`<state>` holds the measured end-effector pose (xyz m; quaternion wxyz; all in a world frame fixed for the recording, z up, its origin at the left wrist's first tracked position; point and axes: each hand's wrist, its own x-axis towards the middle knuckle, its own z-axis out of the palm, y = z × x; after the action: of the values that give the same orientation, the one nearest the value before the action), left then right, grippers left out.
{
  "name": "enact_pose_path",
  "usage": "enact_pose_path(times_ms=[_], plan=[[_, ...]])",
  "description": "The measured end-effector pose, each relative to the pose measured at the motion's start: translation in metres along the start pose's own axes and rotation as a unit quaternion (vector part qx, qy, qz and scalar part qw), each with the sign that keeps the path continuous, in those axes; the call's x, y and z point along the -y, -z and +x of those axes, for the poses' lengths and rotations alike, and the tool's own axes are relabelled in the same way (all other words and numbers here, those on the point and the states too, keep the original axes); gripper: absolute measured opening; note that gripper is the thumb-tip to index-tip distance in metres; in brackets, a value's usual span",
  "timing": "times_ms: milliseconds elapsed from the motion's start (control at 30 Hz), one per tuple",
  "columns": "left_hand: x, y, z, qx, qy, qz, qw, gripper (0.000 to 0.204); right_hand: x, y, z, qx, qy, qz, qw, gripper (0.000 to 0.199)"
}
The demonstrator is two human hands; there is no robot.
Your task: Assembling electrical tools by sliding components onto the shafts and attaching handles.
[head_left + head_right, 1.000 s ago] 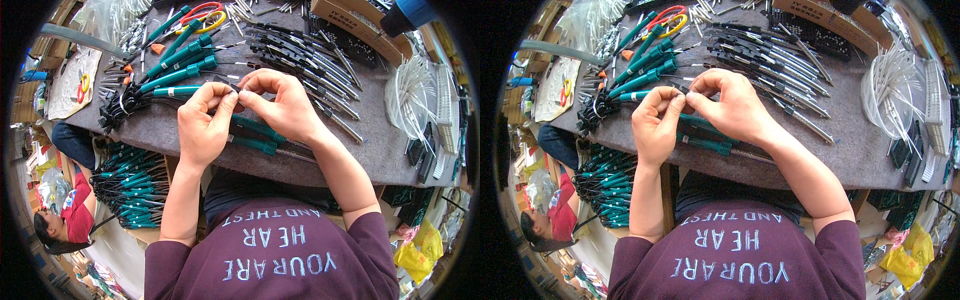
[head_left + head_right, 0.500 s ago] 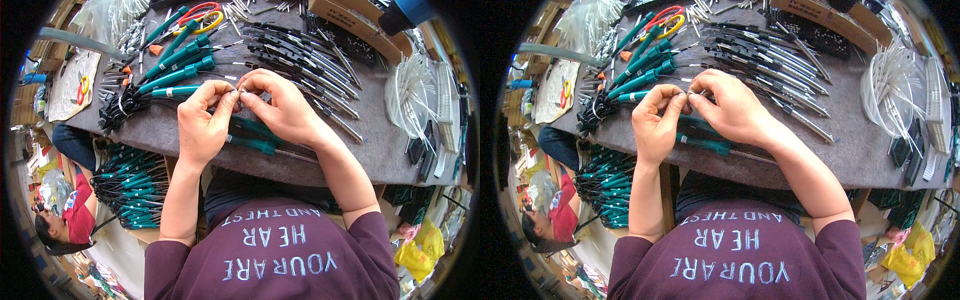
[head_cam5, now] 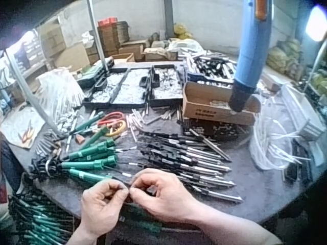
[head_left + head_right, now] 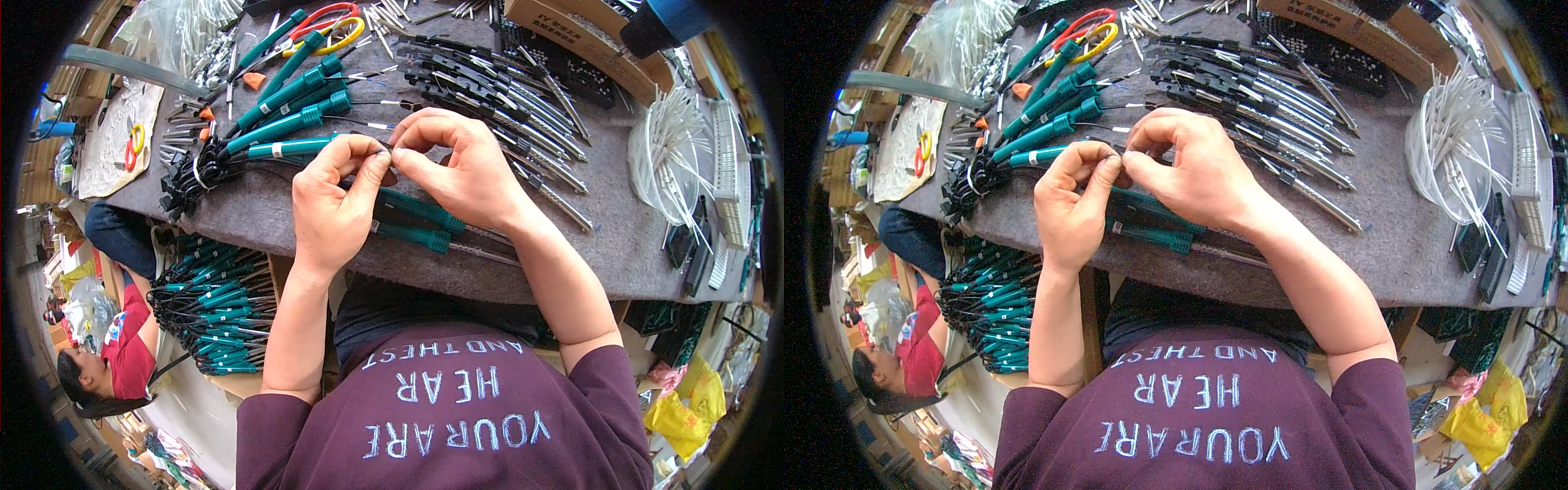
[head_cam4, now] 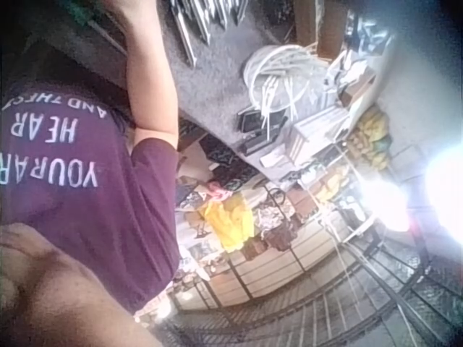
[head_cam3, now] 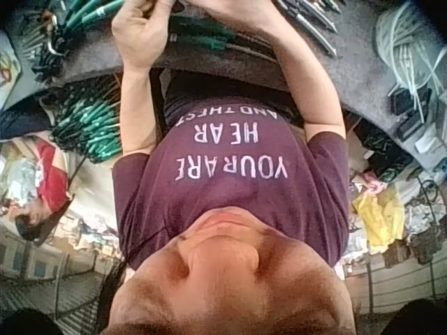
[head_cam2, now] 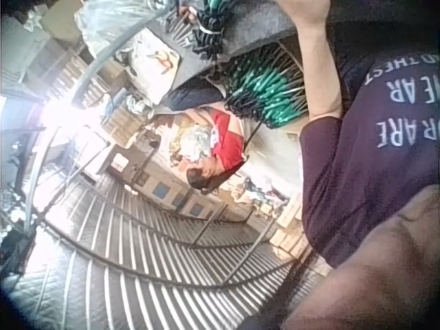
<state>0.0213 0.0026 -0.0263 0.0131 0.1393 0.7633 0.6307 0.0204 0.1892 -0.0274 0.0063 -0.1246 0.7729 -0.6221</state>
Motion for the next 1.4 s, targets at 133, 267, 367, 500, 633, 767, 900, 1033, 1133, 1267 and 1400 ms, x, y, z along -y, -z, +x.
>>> enact_pose_path(times_ms=[133,267,367,500,633,767,900,1033,1133,1267,1400], plan=[[0.004,-0.002,-0.002,0.000,-0.003,0.010,1.000,0.008,0.003,-0.001,-0.002,-0.019,-0.034,0.013,0.999,0.013],[0.007,-0.001,-0.003,0.013,-0.020,0.046,0.999,0.006,-0.004,-0.002,-0.001,-0.074,-0.052,0.029,0.996,0.015],[0.008,0.001,-0.003,0.016,-0.013,0.027,0.999,0.006,-0.005,0.002,-0.001,-0.075,-0.085,0.048,0.992,0.015],[0.003,0.003,-0.001,0.015,0.011,-0.004,1.000,0.008,-0.005,0.006,-0.005,-0.028,-0.040,0.031,0.998,0.017],[0.000,0.012,0.002,0.060,0.045,-0.010,0.997,0.008,-0.002,0.013,-0.004,0.031,-0.052,0.015,0.998,0.019],[-0.008,0.020,0.007,0.092,0.092,-0.012,0.991,0.007,0.001,0.011,-0.004,0.027,-0.060,0.033,0.997,0.019],[-0.007,0.023,0.012,0.118,0.131,-0.046,0.983,0.005,0.000,0.009,-0.005,0.020,-0.042,0.034,0.998,0.019],[-0.011,0.020,0.012,0.117,0.117,-0.010,0.986,0.007,0.005,0.010,-0.005,0.026,-0.062,0.050,0.996,0.020],[-0.010,0.018,0.012,0.105,0.107,-0.030,0.988,0.011,0.003,0.010,-0.005,0.031,-0.060,0.045,0.997,0.021],[-0.009,0.018,0.011,0.114,0.094,-0.014,0.989,0.012,0.001,0.012,-0.007,0.041,-0.062,0.045,0.996,0.022],[-0.011,0.018,0.010,0.124,0.110,-0.008,0.986,0.011,0.006,0.016,-0.007,0.058,-0.056,0.030,0.996,0.022]])
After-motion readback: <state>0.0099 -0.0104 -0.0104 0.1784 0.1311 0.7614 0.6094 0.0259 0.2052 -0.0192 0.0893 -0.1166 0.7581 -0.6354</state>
